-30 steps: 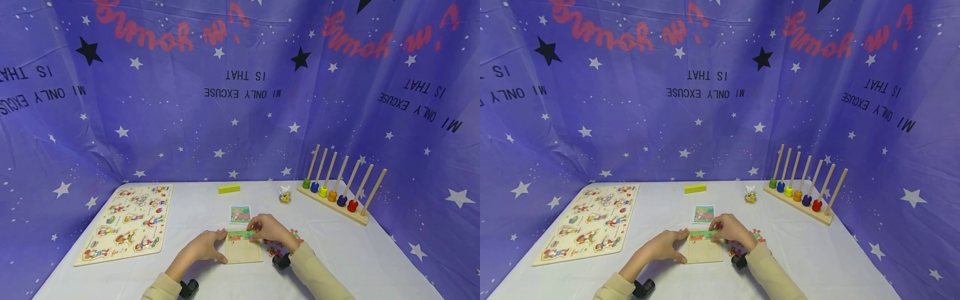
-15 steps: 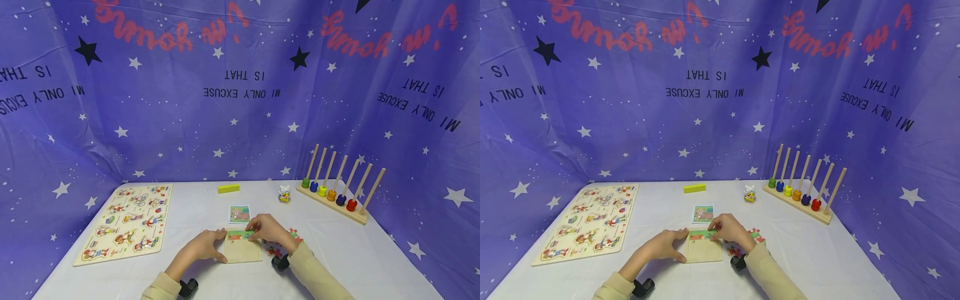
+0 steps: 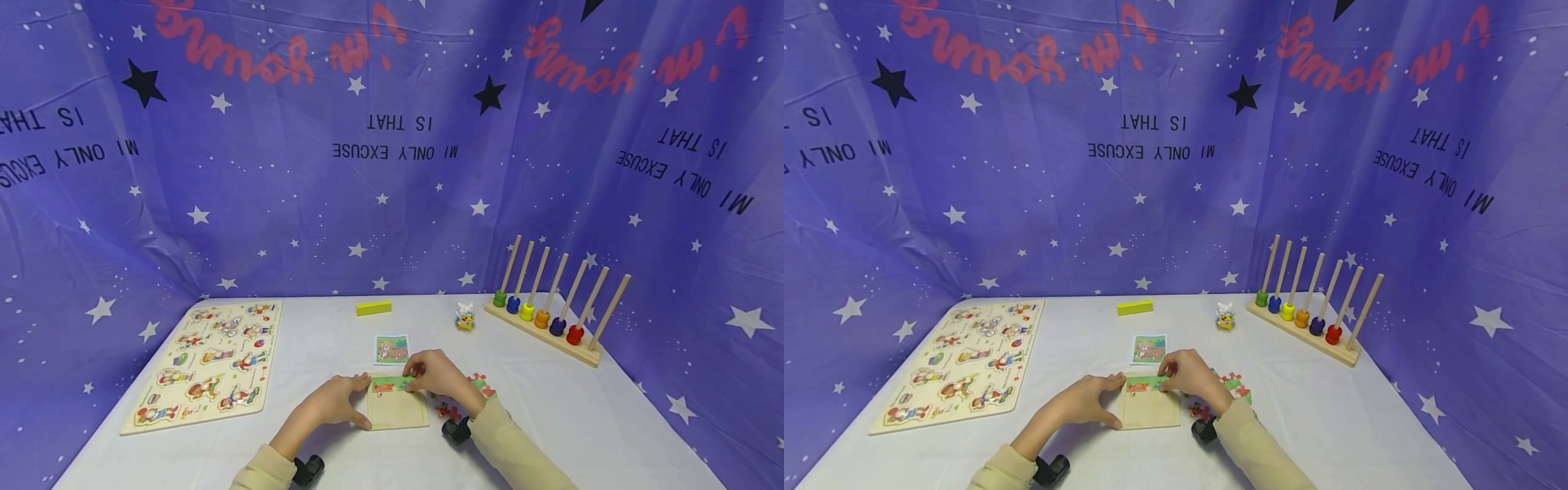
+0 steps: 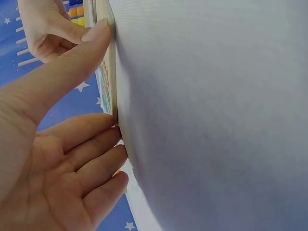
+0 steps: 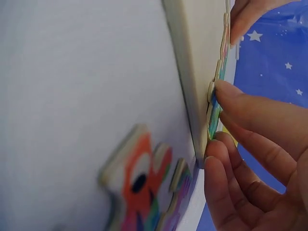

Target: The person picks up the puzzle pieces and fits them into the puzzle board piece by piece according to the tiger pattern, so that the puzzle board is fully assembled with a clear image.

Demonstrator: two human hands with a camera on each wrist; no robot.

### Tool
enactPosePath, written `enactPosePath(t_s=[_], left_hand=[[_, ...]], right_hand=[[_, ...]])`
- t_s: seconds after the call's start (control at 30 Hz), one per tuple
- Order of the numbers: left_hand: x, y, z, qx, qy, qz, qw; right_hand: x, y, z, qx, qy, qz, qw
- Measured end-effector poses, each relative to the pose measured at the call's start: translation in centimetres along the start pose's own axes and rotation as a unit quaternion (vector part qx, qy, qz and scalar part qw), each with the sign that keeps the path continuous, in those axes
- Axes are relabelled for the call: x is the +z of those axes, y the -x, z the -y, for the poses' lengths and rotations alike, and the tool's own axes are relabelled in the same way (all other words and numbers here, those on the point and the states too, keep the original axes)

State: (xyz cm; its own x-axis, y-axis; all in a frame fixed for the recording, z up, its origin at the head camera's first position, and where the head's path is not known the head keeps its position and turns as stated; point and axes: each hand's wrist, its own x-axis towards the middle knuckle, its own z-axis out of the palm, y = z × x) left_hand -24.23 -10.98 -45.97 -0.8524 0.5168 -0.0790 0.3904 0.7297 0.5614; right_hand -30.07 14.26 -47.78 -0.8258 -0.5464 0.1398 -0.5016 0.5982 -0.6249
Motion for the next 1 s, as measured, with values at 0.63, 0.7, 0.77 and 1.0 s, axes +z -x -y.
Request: enactPosePath(t_s=[0.63,0.7,0.77,1.0], left_hand=[[0.11,-0.06,0.15,0.004,0.002,-0.004,1.0],[0.1,-0.05,0.15,0.004,0.003,-0.003,1.0],[0.09,-0.04,0.16,0.004,0.004,-0.003,1.0],[0.11,-0.02,0.21,0.003,0.006,-0.004,1.0]], right_hand=[[0.12,0.15,0.48,-0.004,0.021,-0.015,0.9996],[0.1,0.17,0.5,-0.004,0.02,-0.017,0.9996],[0.1,0.18,0.53,-0.003,0.02,-0.019,0.9996],[0.2,0.19,0.42,0.001,0.031,-0.024,0.9992]])
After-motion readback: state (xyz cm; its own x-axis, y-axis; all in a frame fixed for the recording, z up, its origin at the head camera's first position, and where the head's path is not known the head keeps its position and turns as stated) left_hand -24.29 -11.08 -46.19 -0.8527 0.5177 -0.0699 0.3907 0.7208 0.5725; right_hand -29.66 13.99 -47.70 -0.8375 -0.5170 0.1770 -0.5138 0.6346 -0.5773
